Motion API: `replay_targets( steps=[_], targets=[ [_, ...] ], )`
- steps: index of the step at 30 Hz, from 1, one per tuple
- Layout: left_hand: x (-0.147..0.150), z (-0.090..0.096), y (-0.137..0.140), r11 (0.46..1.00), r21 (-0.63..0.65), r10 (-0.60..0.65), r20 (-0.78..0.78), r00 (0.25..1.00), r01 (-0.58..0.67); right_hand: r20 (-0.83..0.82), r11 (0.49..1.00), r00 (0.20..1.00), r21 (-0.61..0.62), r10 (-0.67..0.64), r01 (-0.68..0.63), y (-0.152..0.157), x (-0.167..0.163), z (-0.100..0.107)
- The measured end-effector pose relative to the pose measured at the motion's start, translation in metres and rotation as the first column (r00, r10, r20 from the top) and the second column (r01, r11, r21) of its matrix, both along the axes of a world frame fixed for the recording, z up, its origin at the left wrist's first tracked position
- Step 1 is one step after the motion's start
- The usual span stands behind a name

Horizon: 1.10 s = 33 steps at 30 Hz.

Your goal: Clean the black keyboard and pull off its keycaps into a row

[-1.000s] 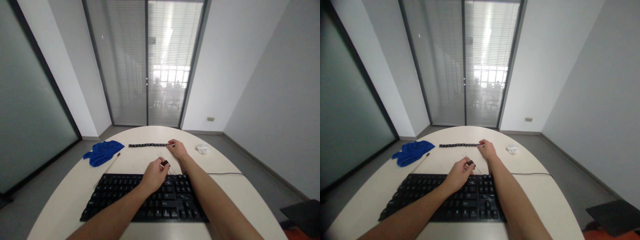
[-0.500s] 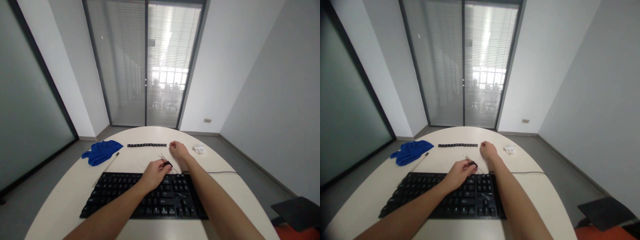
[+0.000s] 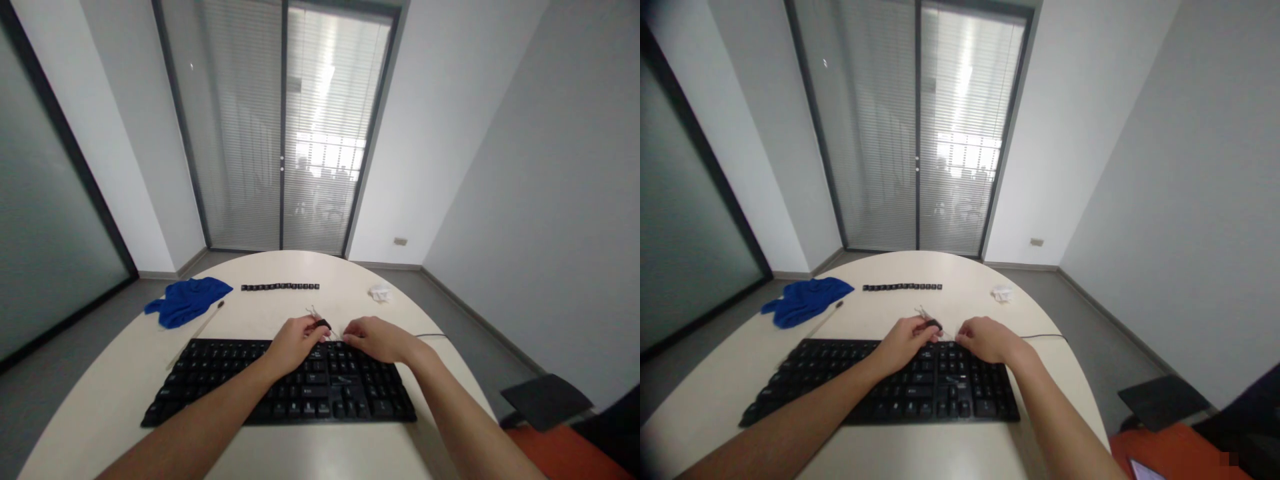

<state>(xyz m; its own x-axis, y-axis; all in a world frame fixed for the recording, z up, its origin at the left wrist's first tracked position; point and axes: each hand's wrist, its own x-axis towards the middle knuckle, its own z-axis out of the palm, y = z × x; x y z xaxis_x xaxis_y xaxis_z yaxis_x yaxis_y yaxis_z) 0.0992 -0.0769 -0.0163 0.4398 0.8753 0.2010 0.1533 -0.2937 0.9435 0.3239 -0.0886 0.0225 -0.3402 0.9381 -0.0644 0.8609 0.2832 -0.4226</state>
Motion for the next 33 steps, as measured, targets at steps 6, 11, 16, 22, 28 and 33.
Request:
replay_targets(
  steps=[6,11,16,22,28,33],
  targets=[
    [0.000,0.002,-0.003,1.000,0.003,0.000,-0.031,1.000,0.000,-0.267,0.990,0.962,0.141,0.064,-0.027,-0.020,0.002,-0.019],
    [-0.001,0.007,-0.005,0.995,0.094,0.049,-0.141,0.989,-0.035,-0.282,0.972,0.950,0.222,0.137,-0.074,-0.019,-0.002,-0.025],
    [-0.002,0.017,-0.009,0.961,0.274,0.132,-0.345,0.929,-0.035,-0.265,0.960,0.953,0.270,0.150,-0.077,-0.019,-0.006,-0.026],
    [0.003,0.021,-0.014,0.937,0.348,0.192,-0.458,0.868,-0.024,-0.293,0.956,0.942,0.282,0.162,-0.077,-0.018,-0.007,-0.028],
    [0.011,0.014,-0.011,0.938,0.345,0.132,-0.400,0.907,0.015,-0.288,0.956,0.943,0.280,0.167,-0.084,-0.016,-0.007,-0.029],
    [0.010,0.006,-0.007,0.958,0.287,0.076,-0.277,0.958,0.007,-0.283,0.959,0.942,0.264,0.179,-0.103,-0.016,-0.006,-0.028]
  ],
)
